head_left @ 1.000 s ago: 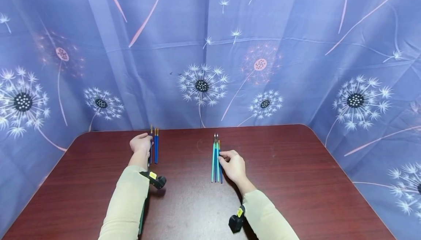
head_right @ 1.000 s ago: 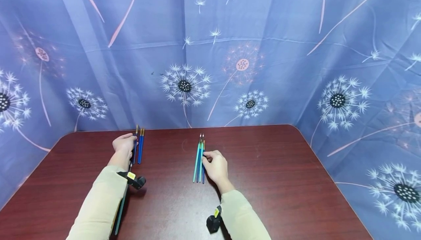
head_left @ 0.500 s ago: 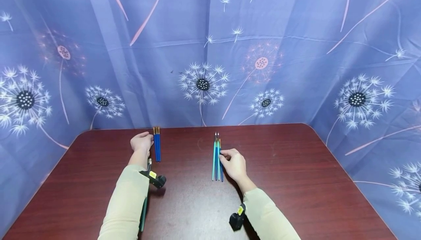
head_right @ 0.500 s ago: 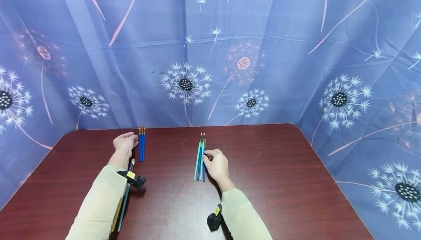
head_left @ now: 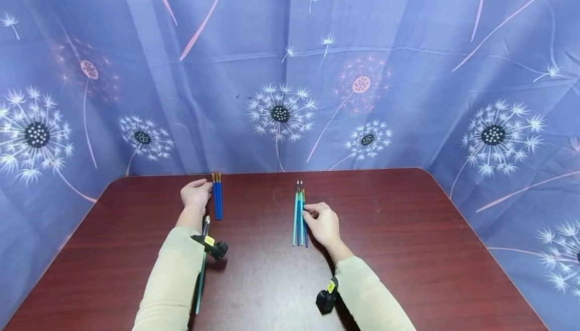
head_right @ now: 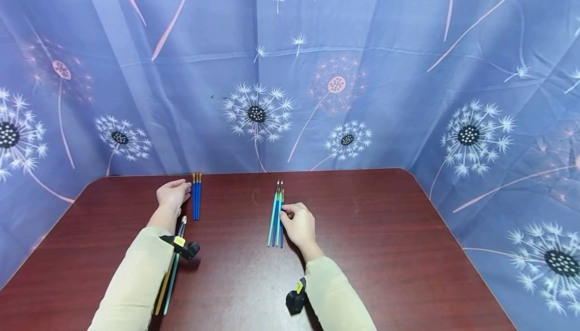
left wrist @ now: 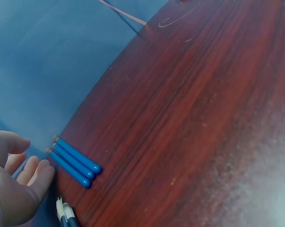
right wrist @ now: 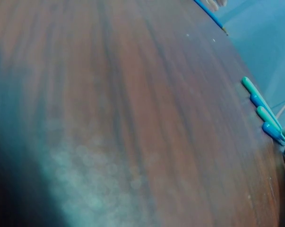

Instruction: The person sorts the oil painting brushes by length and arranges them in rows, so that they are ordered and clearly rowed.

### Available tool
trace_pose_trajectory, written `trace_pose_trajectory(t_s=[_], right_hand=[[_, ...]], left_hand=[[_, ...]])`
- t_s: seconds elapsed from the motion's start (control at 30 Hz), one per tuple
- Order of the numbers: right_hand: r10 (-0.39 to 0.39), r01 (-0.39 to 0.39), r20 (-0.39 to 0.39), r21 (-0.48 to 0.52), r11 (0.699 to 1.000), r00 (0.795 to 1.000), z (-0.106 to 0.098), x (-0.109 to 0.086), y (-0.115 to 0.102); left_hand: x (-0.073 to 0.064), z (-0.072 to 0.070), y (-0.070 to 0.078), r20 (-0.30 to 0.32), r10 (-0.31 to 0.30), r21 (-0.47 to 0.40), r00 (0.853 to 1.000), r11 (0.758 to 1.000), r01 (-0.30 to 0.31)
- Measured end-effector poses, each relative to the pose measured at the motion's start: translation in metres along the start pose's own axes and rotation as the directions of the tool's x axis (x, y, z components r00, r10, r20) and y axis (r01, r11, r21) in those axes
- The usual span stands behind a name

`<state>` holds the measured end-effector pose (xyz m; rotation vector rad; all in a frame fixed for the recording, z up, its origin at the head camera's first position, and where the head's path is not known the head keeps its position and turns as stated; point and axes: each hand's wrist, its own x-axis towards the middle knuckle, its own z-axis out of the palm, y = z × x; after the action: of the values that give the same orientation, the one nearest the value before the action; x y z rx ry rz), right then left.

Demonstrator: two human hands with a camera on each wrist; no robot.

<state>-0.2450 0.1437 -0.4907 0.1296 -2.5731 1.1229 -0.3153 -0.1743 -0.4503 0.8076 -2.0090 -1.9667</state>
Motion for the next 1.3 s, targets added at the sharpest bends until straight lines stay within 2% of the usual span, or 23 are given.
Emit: trace_pose_trajectory(t_s=[0.13,0.33,0.43,0.63,0.93,1.3], right_hand=[[-0.002,0.002,-0.001,0.003,1.000,1.000,0.000,0.000,0.000],[-0.006,0.006,-0.014,-0.001,1.000,1.000,0.000,0.001,0.000],[-0.015,0.015,-0.016,-0.006,1.000,1.000,0.000,0.001,0.000],[0.007,-0.007,0.019,0.000,1.000,1.000,-0.001,-0.006,-0.001],[-0.012,0.012,-0.019,0.006,1.000,1.000,-0.003,0.000,-0.002],[0.023,-0.023,0.000,0.008,1.000,1.000,0.000,-0.003,-0.002]], left_hand=[[-0.002,-0.001,0.001,0.005,0.017,0.002,1.000,1.000,-0.017],[-0.007,0.001,0.002,0.014,0.065,0.083,0.998,0.994,-0.066],[-0.011,0.002,0.004,0.033,0.100,0.141,0.994,0.985,-0.104],[-0.023,0.003,0.003,0.093,0.114,0.206,0.989,0.970,-0.131],[-0.036,0.020,0.015,0.213,0.169,0.194,0.962,0.958,-0.211],[-0.051,0.042,0.010,0.289,0.202,0.176,0.936,0.949,-0.260]])
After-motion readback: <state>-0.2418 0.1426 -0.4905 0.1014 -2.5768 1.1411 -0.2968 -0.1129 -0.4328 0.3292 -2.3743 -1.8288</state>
